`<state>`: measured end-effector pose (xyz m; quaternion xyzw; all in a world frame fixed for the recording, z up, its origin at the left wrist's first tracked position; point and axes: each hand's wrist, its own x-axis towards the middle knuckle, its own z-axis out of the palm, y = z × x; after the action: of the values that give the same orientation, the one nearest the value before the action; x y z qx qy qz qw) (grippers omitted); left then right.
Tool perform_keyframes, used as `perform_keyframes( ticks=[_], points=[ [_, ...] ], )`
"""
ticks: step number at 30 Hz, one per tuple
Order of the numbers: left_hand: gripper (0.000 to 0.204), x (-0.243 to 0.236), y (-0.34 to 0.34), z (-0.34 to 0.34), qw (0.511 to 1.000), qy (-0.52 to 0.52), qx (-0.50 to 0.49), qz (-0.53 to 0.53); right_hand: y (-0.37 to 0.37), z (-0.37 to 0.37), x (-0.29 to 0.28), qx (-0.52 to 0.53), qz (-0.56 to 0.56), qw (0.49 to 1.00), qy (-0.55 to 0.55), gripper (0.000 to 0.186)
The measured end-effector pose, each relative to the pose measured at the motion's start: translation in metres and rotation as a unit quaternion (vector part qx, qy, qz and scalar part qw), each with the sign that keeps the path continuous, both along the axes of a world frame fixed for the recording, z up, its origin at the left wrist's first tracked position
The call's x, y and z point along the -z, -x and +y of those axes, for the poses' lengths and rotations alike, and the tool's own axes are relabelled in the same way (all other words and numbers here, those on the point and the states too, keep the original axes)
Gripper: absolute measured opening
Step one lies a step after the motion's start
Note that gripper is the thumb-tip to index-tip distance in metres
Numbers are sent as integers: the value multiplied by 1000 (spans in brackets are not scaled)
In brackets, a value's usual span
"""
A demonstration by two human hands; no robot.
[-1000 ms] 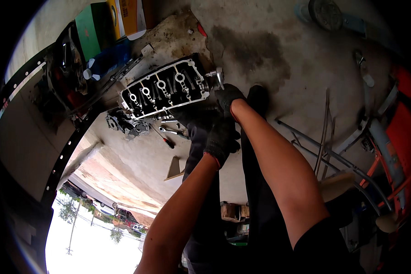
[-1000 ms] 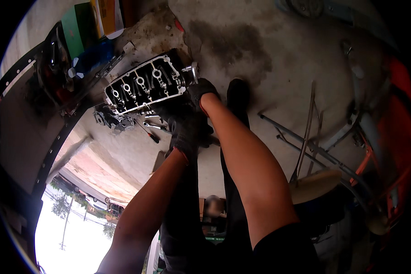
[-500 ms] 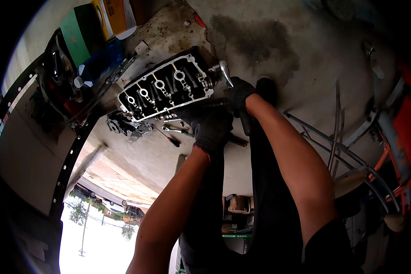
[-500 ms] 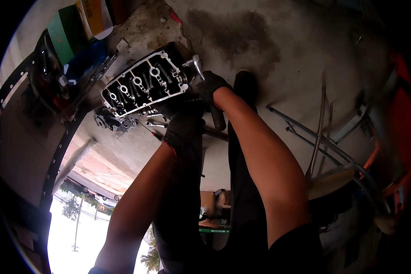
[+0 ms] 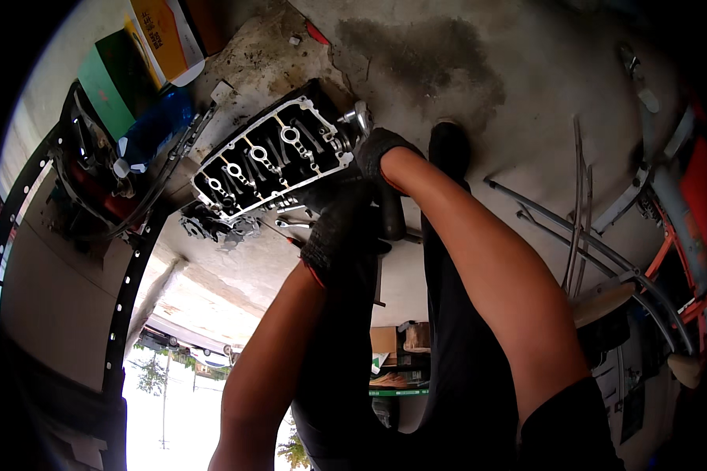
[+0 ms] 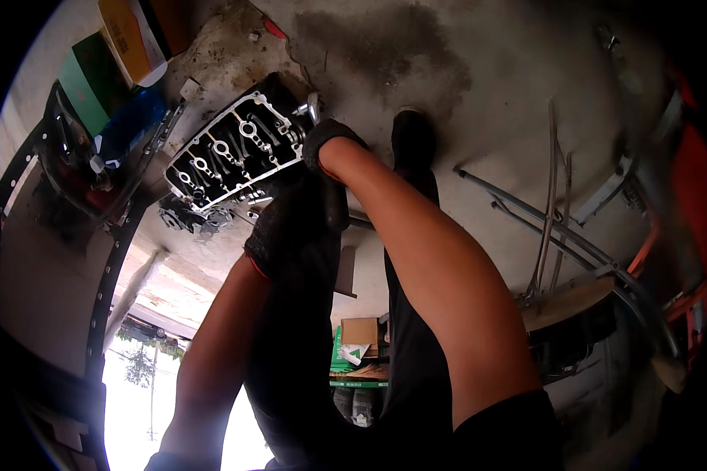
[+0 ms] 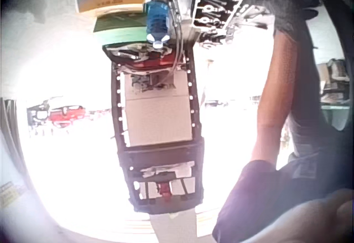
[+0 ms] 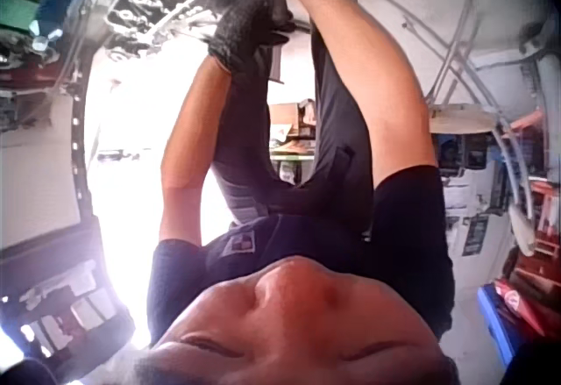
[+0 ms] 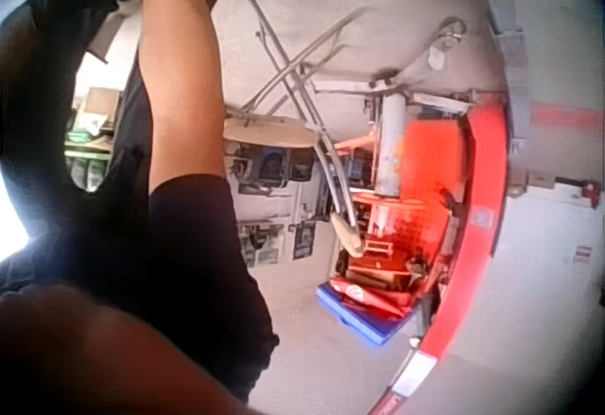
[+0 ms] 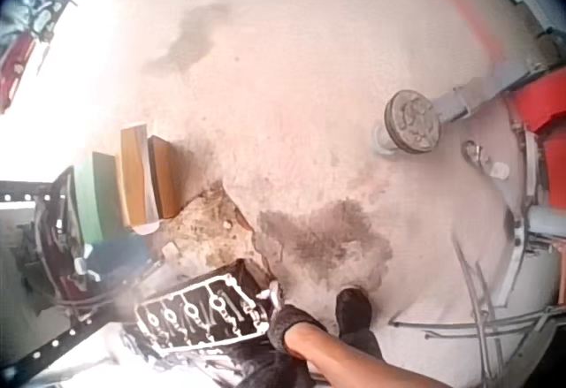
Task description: The person removes components from an engine block by hand and using a tool, then retrieves a different tool from a drawer and uses it to continue working on the engine.
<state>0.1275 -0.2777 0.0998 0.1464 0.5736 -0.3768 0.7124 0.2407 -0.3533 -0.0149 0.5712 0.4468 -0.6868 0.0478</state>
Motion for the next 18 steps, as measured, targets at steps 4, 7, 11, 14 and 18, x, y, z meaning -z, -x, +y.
perform_keyframes(
  ticks=[4,7,11,14,18],
  points=[
    [54,-22,-25,-57,979,-80,136,129,8,-7,4,364,-19,909,204,46],
    [54,-24,-21,-75,841,-276,441,-150,1,-16,-28,389,-14,897,207,59],
    [45,-38,18,-75,821,-255,451,-241,0,-22,-104,291,-60,931,210,81],
    [42,-60,60,-67,885,-209,388,-154,21,-17,-143,279,-179,911,246,65],
    [36,-81,93,-20,589,-416,615,-320,48,-11,-134,221,-283,899,252,54]
  ],
)
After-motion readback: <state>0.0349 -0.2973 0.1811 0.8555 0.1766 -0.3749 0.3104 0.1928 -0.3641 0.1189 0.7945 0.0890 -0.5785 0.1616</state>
